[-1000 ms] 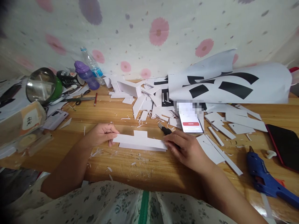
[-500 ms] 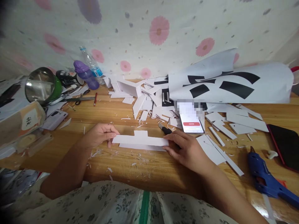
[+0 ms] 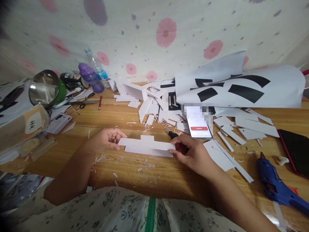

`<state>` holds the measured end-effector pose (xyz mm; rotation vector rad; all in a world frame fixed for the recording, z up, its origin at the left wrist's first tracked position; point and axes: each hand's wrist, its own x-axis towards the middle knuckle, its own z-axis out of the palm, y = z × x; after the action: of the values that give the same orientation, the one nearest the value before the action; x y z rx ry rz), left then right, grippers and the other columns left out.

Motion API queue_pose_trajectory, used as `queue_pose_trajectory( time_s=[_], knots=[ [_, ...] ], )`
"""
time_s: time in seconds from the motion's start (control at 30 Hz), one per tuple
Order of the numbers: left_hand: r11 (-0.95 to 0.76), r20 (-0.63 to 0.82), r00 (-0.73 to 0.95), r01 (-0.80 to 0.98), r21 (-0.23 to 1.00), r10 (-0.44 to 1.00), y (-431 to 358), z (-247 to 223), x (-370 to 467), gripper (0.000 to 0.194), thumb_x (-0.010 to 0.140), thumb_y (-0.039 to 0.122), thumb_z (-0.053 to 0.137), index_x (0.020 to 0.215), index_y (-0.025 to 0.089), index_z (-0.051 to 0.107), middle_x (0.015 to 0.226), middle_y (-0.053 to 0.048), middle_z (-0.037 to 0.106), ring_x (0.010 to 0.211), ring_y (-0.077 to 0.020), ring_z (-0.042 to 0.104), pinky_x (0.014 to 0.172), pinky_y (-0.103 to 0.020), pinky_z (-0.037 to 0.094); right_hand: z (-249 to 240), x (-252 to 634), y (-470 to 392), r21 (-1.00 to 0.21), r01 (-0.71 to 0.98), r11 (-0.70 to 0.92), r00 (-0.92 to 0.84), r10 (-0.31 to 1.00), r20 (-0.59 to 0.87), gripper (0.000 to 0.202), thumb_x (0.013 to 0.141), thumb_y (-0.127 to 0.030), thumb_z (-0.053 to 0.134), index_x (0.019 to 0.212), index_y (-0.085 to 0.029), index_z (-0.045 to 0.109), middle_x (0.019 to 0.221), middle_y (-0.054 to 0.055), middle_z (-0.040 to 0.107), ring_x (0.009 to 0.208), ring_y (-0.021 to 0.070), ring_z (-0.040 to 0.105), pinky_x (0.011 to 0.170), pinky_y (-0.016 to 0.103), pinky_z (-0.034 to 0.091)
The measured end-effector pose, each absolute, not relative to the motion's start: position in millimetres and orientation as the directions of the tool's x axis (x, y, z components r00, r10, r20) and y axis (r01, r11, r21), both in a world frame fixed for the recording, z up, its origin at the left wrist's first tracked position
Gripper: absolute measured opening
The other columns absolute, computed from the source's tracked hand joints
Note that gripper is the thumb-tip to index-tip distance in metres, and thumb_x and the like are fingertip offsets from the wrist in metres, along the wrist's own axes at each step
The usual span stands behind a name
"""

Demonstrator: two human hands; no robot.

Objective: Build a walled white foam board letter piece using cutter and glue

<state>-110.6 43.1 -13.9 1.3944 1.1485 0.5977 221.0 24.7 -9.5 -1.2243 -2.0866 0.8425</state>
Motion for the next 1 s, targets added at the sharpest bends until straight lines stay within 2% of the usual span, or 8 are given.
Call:
queue_pose_trajectory(
  time_s=[0.13, 0.3, 0.4, 0.63, 1.0],
  knots=[
    [0.132, -0.282, 0.386, 0.373, 0.919, 0.878, 41.6, -15.9, -109.2, 0.037, 0.057, 0.024, 0.077, 0.088, 0.012, 0.062, 0.064, 0.003, 0.058, 0.058, -0.0095, 0.053, 0.053, -0.021, 0.041, -9.2, 221.2, 23.8, -0.737, 0.554, 0.387, -0.426, 0.892, 0.149, 0.015, 0.080, -0.035, 0.060, 0.085, -0.021, 0.061, 0.069, 0.001, 0.059, 0.058, 0.0124, 0.053, 0.052, 0.024, 0.043],
    [0.107, -0.274, 0.375, 0.410, 0.906, 0.886, 40.2, -17.3, -110.3, 0.032, 0.059, 0.025, 0.075, 0.086, 0.012, 0.063, 0.060, 0.005, 0.054, 0.055, -0.0083, 0.049, 0.050, -0.020, 0.037, -10.3, 224.6, 23.2, -0.706, 0.582, 0.403, -0.442, 0.886, 0.141, 0.015, 0.080, -0.034, 0.059, 0.090, -0.022, 0.059, 0.073, 0.001, 0.060, 0.061, 0.0129, 0.053, 0.055, 0.025, 0.045],
    [0.079, -0.256, 0.376, 0.425, 0.902, 0.890, 39.5, -18.3, -111.2, 0.031, 0.059, 0.025, 0.075, 0.084, 0.012, 0.063, 0.059, 0.005, 0.053, 0.054, -0.0076, 0.046, 0.050, -0.019, 0.035, -11.0, 226.8, 23.8, -0.680, 0.598, 0.424, -0.461, 0.876, 0.142, 0.018, 0.081, -0.034, 0.058, 0.094, -0.022, 0.059, 0.074, 0.001, 0.060, 0.062, 0.0131, 0.054, 0.056, 0.025, 0.045],
    [0.051, -0.232, 0.358, 0.449, 0.892, 0.904, 40.3, -15.9, -111.5, 0.030, 0.056, 0.028, 0.079, 0.073, 0.011, 0.061, 0.057, 0.005, 0.051, 0.053, -0.0065, 0.044, 0.048, -0.018, 0.034, -10.5, 226.6, 25.5, -0.665, 0.597, 0.449, -0.470, 0.867, 0.164, 0.014, 0.081, -0.031, 0.059, 0.091, -0.022, 0.061, 0.075, 0.001, 0.062, 0.064, 0.0133, 0.057, 0.057, 0.025, 0.047],
    [-0.149, -0.089, 0.432, 0.488, 0.860, 0.897, 38.7, -11.2, -113.3, 0.028, 0.058, 0.030, 0.080, 0.070, 0.013, 0.062, 0.054, 0.004, 0.054, 0.049, -0.0070, 0.047, 0.047, -0.018, 0.038, -11.3, 231.1, 24.9, -0.594, 0.605, 0.530, -0.515, 0.830, 0.216, 0.011, 0.082, -0.028, 0.059, 0.091, -0.021, 0.059, 0.073, 0.001, 0.059, 0.062, 0.0134, 0.056, 0.055, 0.025, 0.047]
  ],
)
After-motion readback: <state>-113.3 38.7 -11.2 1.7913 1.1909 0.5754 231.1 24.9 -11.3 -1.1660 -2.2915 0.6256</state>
